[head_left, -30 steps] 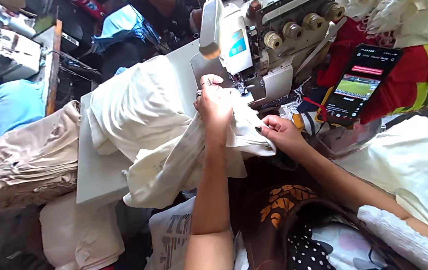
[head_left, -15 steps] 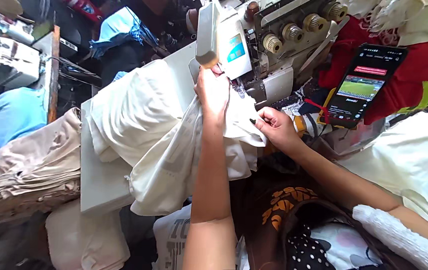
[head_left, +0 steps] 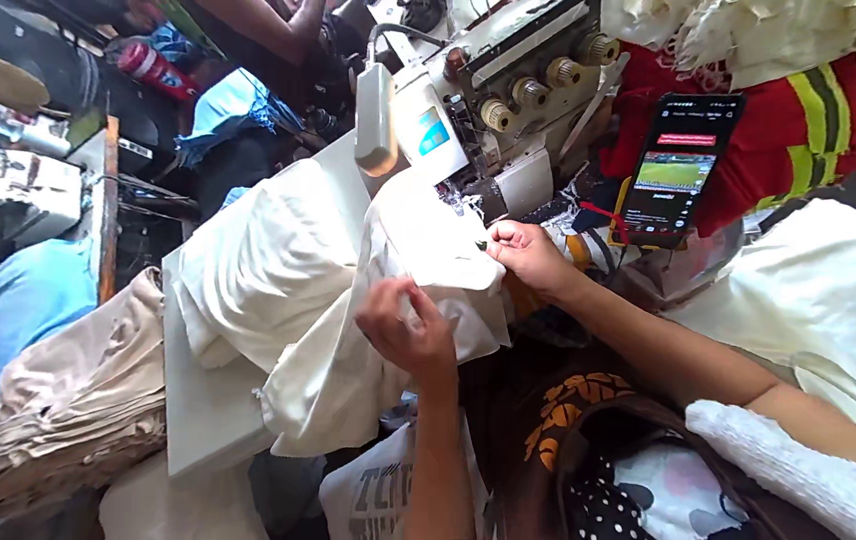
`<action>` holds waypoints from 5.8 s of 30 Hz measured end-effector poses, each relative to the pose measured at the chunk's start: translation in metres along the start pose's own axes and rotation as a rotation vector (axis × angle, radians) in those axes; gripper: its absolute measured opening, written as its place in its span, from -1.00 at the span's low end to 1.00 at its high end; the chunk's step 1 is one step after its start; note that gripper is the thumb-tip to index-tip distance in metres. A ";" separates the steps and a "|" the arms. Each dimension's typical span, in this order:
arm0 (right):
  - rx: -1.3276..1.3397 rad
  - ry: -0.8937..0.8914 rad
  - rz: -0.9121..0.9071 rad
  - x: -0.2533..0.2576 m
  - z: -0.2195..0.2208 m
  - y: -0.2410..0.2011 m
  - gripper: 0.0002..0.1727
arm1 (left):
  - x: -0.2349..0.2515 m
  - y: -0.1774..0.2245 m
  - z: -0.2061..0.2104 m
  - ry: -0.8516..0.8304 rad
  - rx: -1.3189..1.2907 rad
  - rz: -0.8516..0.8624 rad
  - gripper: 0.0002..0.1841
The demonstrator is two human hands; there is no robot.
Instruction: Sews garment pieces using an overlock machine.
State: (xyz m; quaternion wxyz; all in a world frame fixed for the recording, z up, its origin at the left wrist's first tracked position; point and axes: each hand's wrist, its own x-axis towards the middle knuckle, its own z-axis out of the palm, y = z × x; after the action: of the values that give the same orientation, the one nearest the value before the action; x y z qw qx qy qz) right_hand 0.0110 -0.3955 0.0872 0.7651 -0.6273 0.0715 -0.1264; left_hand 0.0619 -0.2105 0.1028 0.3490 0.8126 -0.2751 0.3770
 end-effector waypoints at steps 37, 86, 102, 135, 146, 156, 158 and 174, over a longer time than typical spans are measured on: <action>-0.381 -0.158 -0.213 -0.109 -0.069 -0.035 -0.59 | 0.058 0.016 -0.025 -0.858 -0.173 0.541 -0.58; -0.494 -0.238 -0.367 -0.112 -0.032 -0.051 -0.82 | 0.063 0.057 -0.079 -0.876 -0.389 0.473 -0.78; -0.505 -0.212 -0.470 0.040 0.012 -0.029 -0.90 | 0.053 -0.034 -0.163 -0.482 0.179 -0.012 -0.49; -0.584 -0.480 -0.458 -0.114 -0.053 -0.094 -0.75 | 0.095 0.005 -0.069 -1.228 0.406 0.428 -0.44; -0.558 -0.761 -0.455 -0.039 0.031 -0.104 -0.84 | 0.081 0.093 -0.129 -0.843 -0.010 0.647 -0.80; -0.376 -0.688 -0.457 -0.068 0.013 -0.123 -0.76 | 0.094 0.051 -0.120 -0.955 -0.194 0.409 -0.45; -0.389 -0.555 -0.509 -0.062 0.006 -0.116 -0.76 | 0.104 0.044 -0.133 -0.902 -0.179 0.404 -0.45; -0.841 -0.959 -0.334 0.027 0.089 -0.069 -0.79 | 0.155 -0.007 -0.163 -0.736 -0.351 0.244 -0.55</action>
State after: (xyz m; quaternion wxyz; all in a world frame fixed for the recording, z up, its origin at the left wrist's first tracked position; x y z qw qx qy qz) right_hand 0.0535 -0.3322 0.1741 0.3719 -0.8622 -0.3324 0.0886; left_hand 0.0859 -0.1083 0.3024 0.3135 0.7828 -0.5354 0.0477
